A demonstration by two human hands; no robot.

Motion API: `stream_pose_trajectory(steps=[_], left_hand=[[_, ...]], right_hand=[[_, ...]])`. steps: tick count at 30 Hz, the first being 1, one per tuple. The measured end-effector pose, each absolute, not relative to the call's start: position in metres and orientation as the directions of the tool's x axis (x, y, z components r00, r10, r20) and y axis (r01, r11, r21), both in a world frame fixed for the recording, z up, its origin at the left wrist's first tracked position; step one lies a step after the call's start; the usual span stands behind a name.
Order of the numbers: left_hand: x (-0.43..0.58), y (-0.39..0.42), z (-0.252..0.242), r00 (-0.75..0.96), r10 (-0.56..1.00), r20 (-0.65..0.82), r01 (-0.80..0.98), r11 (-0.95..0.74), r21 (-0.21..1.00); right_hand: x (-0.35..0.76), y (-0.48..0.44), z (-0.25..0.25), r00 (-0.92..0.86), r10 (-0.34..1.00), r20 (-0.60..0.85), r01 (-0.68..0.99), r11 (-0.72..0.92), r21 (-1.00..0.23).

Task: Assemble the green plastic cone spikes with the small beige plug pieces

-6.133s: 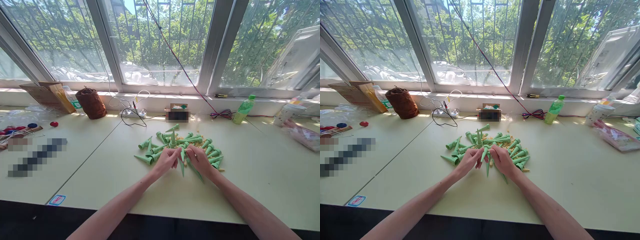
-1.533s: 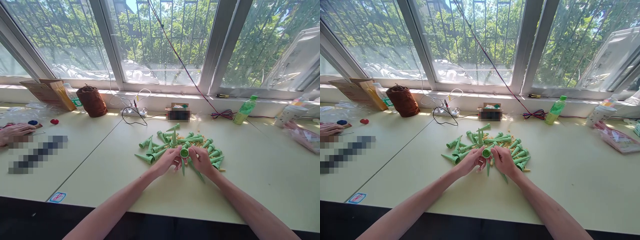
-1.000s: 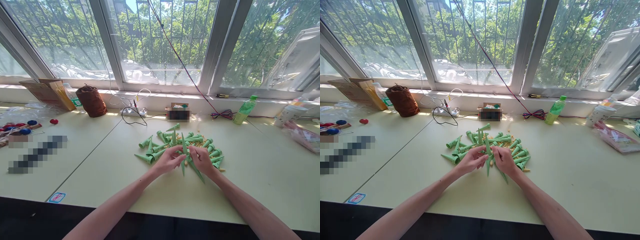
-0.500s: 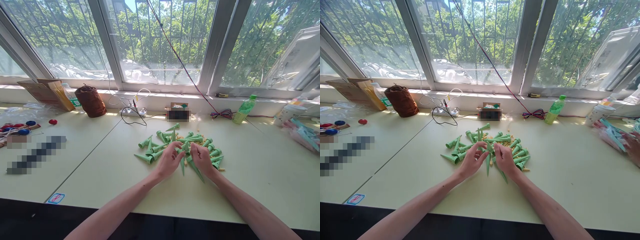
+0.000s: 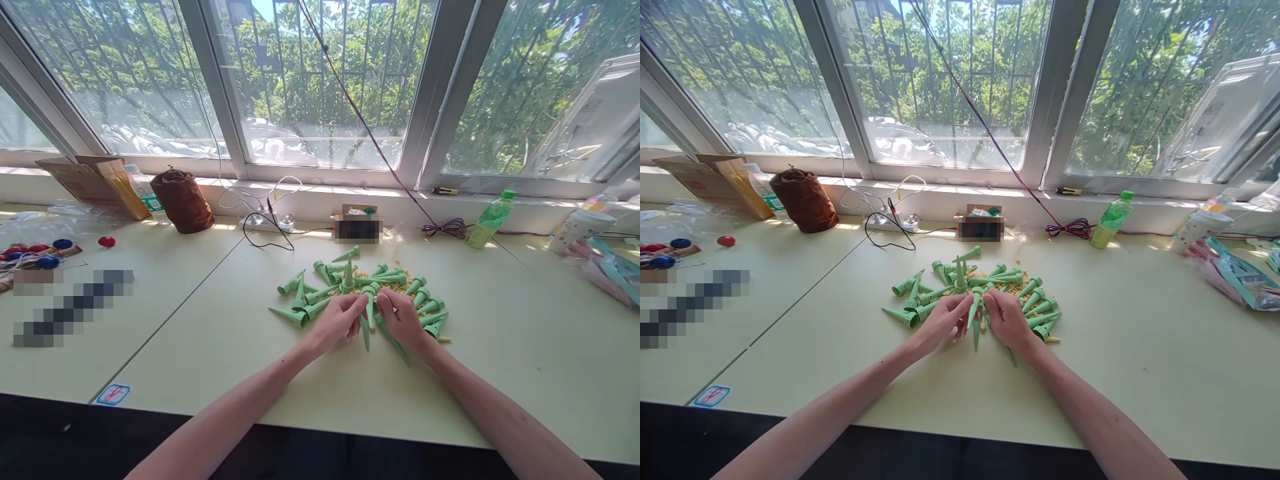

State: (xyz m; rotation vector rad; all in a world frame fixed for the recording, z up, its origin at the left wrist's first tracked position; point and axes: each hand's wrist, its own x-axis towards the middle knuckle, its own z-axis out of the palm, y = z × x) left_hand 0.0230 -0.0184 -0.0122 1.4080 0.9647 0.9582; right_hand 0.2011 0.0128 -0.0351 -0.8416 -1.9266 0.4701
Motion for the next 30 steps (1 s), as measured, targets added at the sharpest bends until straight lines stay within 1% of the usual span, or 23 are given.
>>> stream_pose_trajectory(steps=[5,10,18,24,27,30], left_hand=[[0.021,-0.017,-0.012,0.337,0.938,0.082,-0.008,-0.084,0.996],[0.022,-0.017,-0.014,0.287,0.951,0.113,0.004,-0.119,0.993],[0.022,-0.016,-0.017,0.291,0.948,0.129,0.049,-0.150,0.988],[0.023,-0.014,-0.021,0.228,0.938,0.261,0.108,-0.291,0.951],[0.025,-0.015,-0.023,0.238,0.938,0.254,0.116,-0.287,0.951],[0.028,-0.017,-0.023,0.234,0.947,0.222,0.077,-0.245,0.966]], right_hand=[[0.201,0.013,-0.035,-0.312,0.738,0.599,0.351,0.675,-0.649],[0.200,0.011,-0.032,-0.308,0.744,0.593,0.335,0.669,-0.664],[0.199,0.009,-0.028,-0.273,0.758,0.592,0.341,0.652,-0.677],[0.198,0.009,-0.028,-0.279,0.759,0.588,0.352,0.651,-0.673],[0.197,0.008,-0.028,-0.264,0.758,0.597,0.340,0.652,-0.678],[0.197,0.008,-0.030,-0.228,0.758,0.611,0.323,0.651,-0.687]])
